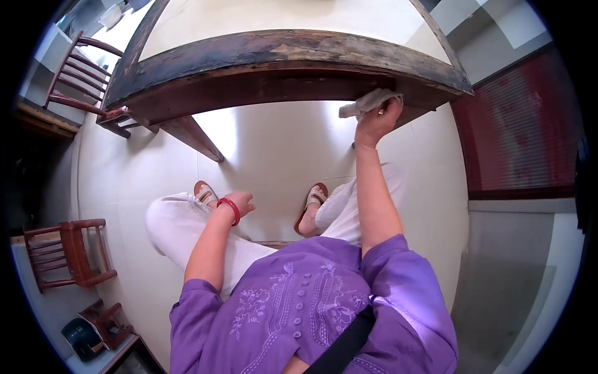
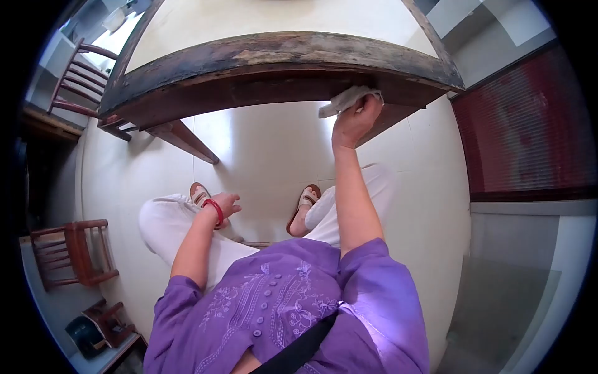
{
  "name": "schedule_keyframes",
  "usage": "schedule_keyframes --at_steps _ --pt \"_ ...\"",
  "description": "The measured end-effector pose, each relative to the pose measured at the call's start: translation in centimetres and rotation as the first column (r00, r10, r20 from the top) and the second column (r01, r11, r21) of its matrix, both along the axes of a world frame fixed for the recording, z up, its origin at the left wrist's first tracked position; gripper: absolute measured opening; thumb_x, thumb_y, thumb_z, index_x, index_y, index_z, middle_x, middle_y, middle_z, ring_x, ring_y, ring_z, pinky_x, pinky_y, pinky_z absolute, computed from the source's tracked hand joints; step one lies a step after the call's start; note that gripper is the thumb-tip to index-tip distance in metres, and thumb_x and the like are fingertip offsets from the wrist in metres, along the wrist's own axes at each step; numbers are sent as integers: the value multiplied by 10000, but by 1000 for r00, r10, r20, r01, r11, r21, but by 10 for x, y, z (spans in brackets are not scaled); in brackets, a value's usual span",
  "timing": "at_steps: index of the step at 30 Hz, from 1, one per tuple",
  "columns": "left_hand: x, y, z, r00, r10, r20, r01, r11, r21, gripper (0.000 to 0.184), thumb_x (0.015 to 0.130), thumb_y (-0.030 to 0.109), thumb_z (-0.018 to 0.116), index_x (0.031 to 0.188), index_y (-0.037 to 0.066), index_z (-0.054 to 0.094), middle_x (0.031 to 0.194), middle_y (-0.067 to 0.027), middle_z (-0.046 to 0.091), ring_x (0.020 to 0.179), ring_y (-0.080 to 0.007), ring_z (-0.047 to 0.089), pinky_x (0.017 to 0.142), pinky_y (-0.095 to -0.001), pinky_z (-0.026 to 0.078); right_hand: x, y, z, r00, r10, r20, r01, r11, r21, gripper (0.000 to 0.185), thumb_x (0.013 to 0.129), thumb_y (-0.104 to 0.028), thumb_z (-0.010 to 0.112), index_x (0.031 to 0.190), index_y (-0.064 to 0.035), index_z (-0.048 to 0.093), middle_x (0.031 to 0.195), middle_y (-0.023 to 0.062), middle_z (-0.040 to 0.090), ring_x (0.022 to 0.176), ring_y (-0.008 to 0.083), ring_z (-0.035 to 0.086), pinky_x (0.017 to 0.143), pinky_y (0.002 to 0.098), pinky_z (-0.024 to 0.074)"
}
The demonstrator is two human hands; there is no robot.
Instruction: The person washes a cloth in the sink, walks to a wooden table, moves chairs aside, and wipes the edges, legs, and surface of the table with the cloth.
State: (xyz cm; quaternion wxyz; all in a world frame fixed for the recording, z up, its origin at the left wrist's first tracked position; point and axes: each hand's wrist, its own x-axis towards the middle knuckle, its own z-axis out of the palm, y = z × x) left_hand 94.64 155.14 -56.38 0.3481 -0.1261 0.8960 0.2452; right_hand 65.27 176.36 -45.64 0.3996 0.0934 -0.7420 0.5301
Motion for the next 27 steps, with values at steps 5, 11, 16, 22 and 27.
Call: schedule_keyframes --at_steps 5,11,16,22,27 --pt "5 -2 -8 999 5 -47 -5 1000 6 349 852 297 620 1075 28 631 1036 -195 659 993 -353 626 852 -442 498 22 3 -15 998 -44 -51 58 948 313 127 828 -4 563 954 3 580 1027 168 546 1000 354 506 859 434 409" --pt "2 9 8 999 -40 21 40 999 -14 454 853 304 623 1211 28 579 1096 -186 651 1028 -329 624 889 -410 494 43 -21 -23 986 113 -126 -47 898 438 150 764 -50 629 914 -62 620 1007 147 558 999 362 505 881 453 402" --pt "4 0 -4 997 -27 72 29 999 -29 452 853 315 620 1202 31 584 1090 -192 650 1026 -338 622 887 -415 491 84 -84 -13 951 246 -185 -123 854 505 194 719 -57 683 909 -87 651 979 113 579 947 331 537 845 438 441" --pt "11 2 -7 999 23 -31 -23 1000 9 325 843 295 627 1008 16 649 1011 -214 659 980 -357 629 841 -444 500 98 -105 -15 906 389 -165 -232 784 575 79 713 -54 628 790 -59 646 915 94 578 888 295 545 795 413 444" --pt "9 -1 8 999 8 -40 -8 1000 15 341 843 296 617 1053 27 633 1002 -212 660 965 -365 631 830 -451 504 108 -105 3 910 379 -167 -181 726 663 142 696 -34 657 837 -44 648 892 111 558 847 308 533 781 418 438"
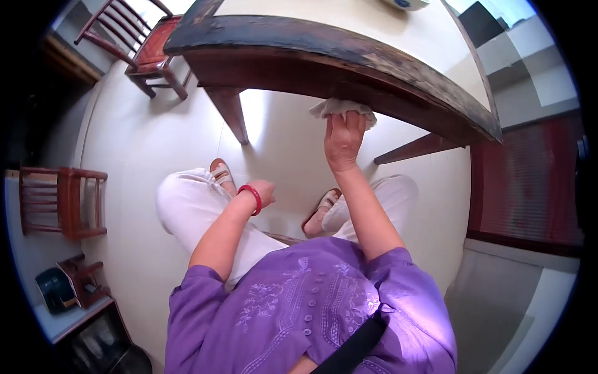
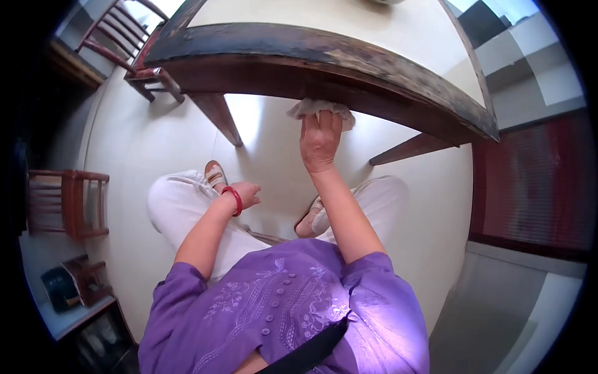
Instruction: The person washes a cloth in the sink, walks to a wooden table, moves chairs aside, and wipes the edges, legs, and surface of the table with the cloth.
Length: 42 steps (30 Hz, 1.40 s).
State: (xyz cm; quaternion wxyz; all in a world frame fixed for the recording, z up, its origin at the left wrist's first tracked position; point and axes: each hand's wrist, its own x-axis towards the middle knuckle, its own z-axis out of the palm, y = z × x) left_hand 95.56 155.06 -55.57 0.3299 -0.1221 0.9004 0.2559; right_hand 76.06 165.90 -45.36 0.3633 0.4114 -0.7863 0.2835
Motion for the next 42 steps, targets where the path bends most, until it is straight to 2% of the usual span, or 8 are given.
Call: schedule_keyframes --at_steps 3,14,21,25,28,31,37,42 --pt "0 -4 1 1000 24 -10 -24 1000 20 337 843 303 613 1060 46 628 974 -196 667 942 -366 635 816 -460 507 8 -20 -7 999 -14 31 14 1000 -16 149 693 -40 662 840 -45 650 879 106 551 830 305 529 772 420 437" --pt "1 -17 3 984 137 -114 -129 989 79 286 828 253 642 987 16 671 971 -214 667 948 -354 641 832 -437 500 66 -142 3 951 309 26 -310 946 101 186 726 -87 588 899 -56 650 902 86 541 850 285 504 761 401 426" --pt "-4 -27 -42 952 181 -247 -144 977 160 295 831 245 638 1039 37 659 1029 -195 660 984 -353 625 859 -427 491 88 -169 0 973 218 70 -229 947 228 254 732 -130 549 959 -29 603 1005 134 487 962 310 445 839 451 378" --pt "-7 -23 -53 941 181 -285 -128 972 196 402 831 229 642 1191 59 586 1139 -198 625 1049 -347 600 904 -419 473 89 -167 2 959 267 95 -280 941 192 273 746 -136 556 990 -23 604 1020 127 506 974 309 458 847 447 391" --pt "-17 -25 -19 977 95 -192 -46 969 244 490 922 375 526 1326 99 505 1396 -125 479 1284 -272 436 1081 -360 336 89 -160 2 961 264 78 -274 946 174 260 761 -150 556 992 -41 605 1018 100 513 1009 268 465 861 426 391" --pt "-16 -22 -52 929 120 -351 -43 974 222 446 834 226 641 1237 56 552 1178 -211 603 1091 -368 571 939 -417 457 76 -145 6 935 351 49 -354 920 165 237 759 -147 553 972 -57 608 1003 89 517 993 254 474 863 419 390" --pt "-24 -16 -12 997 43 -67 -39 997 59 376 843 261 637 1133 23 609 1063 -213 646 1018 -362 611 880 -433 486 48 -87 7 958 257 129 -282 928 245 203 775 -118 545 953 -76 632 1029 89 541 1001 252 503 871 419 403" --pt "-24 -10 4 1000 6 -10 -6 999 41 450 862 310 616 1224 47 573 1144 -187 628 1083 -329 592 919 -413 475 11 -15 1 992 106 70 -119 969 218 195 759 -102 569 940 -86 640 1051 86 553 984 267 522 873 416 419"
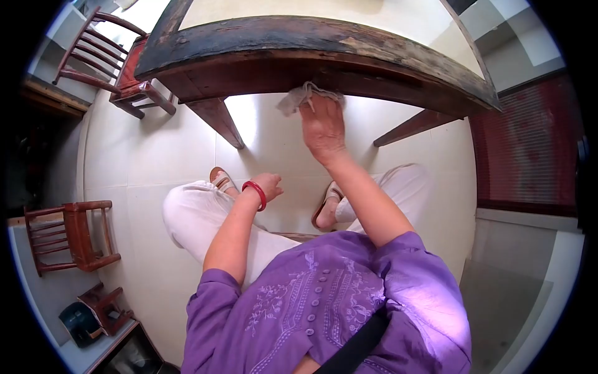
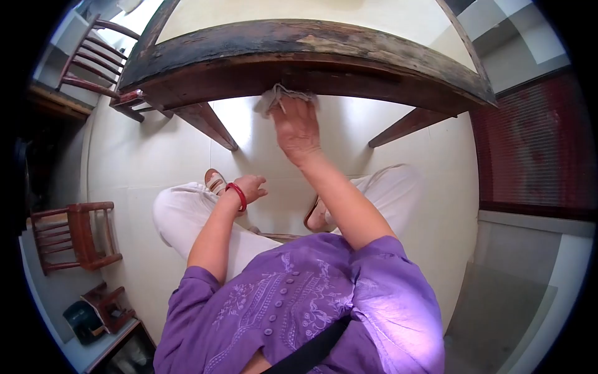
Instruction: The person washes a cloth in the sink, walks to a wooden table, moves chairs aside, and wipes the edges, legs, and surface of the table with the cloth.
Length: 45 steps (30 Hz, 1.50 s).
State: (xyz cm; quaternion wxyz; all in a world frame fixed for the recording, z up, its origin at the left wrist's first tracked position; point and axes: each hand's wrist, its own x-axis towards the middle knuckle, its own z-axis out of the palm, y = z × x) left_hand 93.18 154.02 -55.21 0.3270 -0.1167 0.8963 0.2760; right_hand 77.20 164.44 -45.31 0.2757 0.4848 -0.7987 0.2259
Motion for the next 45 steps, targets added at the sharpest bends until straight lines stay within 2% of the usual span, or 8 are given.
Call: schedule_keyframes --at_steps 4,7,10,16,25,33,41,45 --pt "5 6 3 1000 -11 -20 10 999 -40 428 866 283 613 1223 49 576 1110 -180 644 1048 -337 606 898 -415 483 3 11 -2 998 -10 56 9 1000 11 219 754 -103 571 961 -84 642 1066 89 534 994 285 511 884 416 418" --pt "9 11 5 926 90 -366 -76 996 52 375 854 269 620 1145 33 611 1018 -196 660 973 -345 628 843 -431 498 6 9 8 1000 -8 -6 7 992 -129 266 749 -94 572 1008 -80 630 1080 98 508 1005 296 493 878 416 420" --pt "3 18 24 884 303 -355 -234 946 226 366 858 258 614 1153 41 609 1010 -193 658 960 -339 629 843 -428 496 11 7 36 996 -73 -50 64 984 -166 305 746 -96 569 1047 -92 620 1056 93 488 980 280 478 853 399 428" --pt "10 15 13 928 62 -366 -84 995 -45 355 862 258 609 1147 47 620 997 -157 672 922 -324 641 809 -401 509 -8 4 39 982 -109 -157 93 990 -106 274 743 -129 570 1009 -145 633 1033 41 483 942 243 470 815 378 435" --pt "42 26 17 937 79 -339 -100 994 -45 302 842 233 614 1068 35 650 1003 -184 662 963 -343 622 839 -431 493 -20 35 4 999 44 -23 -46 991 -125 246 761 -70 590 1005 -93 611 1041 80 530 931 293 528 800 391 471" --pt "34 50 23 862 369 -347 -253 907 338 353 854 217 647 1131 1 619 937 -165 687 853 -264 665 781 -339 518 4 33 18 997 61 42 -40 923 -382 354 699 -52 708 1029 -95 586 1043 118 525 965 339 525 838 422 468" --pt "15 52 14 767 608 -205 -356 669 653 317 899 180 631 1136 -29 608 1004 -100 679 904 -156 632 780 -285 514 -31 19 33 996 -75 -46 47 899 -435 146 728 -74 613 867 -109 586 907 92 537 842 286 531 751 386 470" --pt "23 41 20 702 711 -31 -472 498 728 279 912 162 616 1119 -25 608 960 -75 674 864 -132 632 759 -263 514 -77 73 16 947 -305 103 314 807 -500 71 766 6 567 811 -48 555 901 129 535 844 326 534 712 407 465"
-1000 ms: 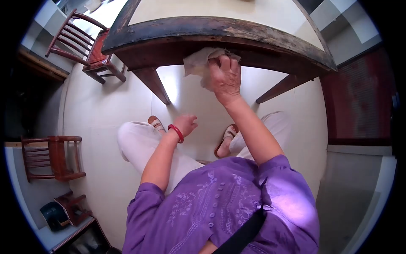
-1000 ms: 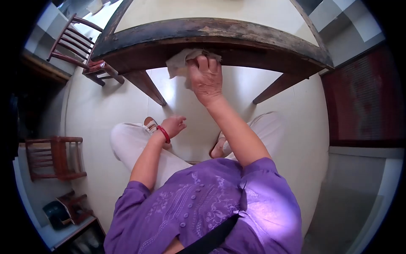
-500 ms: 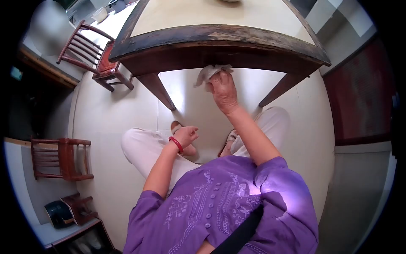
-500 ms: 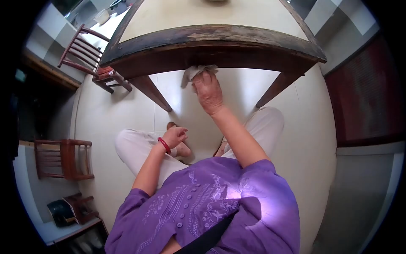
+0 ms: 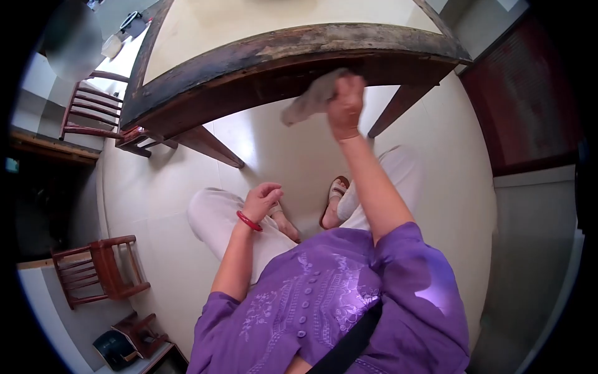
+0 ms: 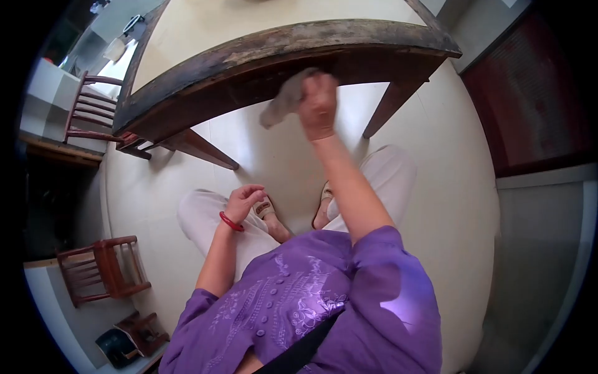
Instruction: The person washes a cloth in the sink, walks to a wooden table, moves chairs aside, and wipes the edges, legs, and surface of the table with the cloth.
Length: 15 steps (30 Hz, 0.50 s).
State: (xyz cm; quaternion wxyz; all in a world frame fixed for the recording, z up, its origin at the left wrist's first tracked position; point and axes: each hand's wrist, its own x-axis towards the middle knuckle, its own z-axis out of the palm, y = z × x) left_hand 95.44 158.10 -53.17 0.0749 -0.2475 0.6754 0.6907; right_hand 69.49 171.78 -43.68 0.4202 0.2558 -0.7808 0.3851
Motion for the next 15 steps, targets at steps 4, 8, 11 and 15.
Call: schedule_keyframes --at_steps 4,8,11,15 --pt "-9 -2 5 995 103 12 -104 994 36 217 928 123 587 1077 -34 611 920 -90 681 864 -144 645 758 -258 515 -12 21 10 995 33 94 -11 973 -229 186 701 25 596 872 -41 562 924 121 532 844 328 533 742 402 460" --pt "-26 1 9 988 143 -53 -141 989 33 197 924 121 590 1046 -30 621 896 -81 675 825 -147 644 741 -254 518 20 -42 -18 987 118 -107 -115 993 33 179 672 11 634 829 -69 602 907 115 571 816 290 551 706 377 484" --pt "-31 0 19 988 134 -72 -133 991 18 202 914 128 603 1041 -27 630 898 -76 677 811 -139 644 738 -252 514 46 -58 18 962 264 -65 -268 962 -58 179 681 15 617 835 -77 615 880 128 568 808 304 551 701 386 488" --pt "-28 -3 28 975 136 -175 -159 980 -124 169 915 108 604 1009 -29 633 875 -70 676 801 -130 640 736 -245 510 18 -17 21 981 196 -3 -194 971 -136 196 695 48 593 859 -57 612 900 129 575 814 340 563 699 388 494"
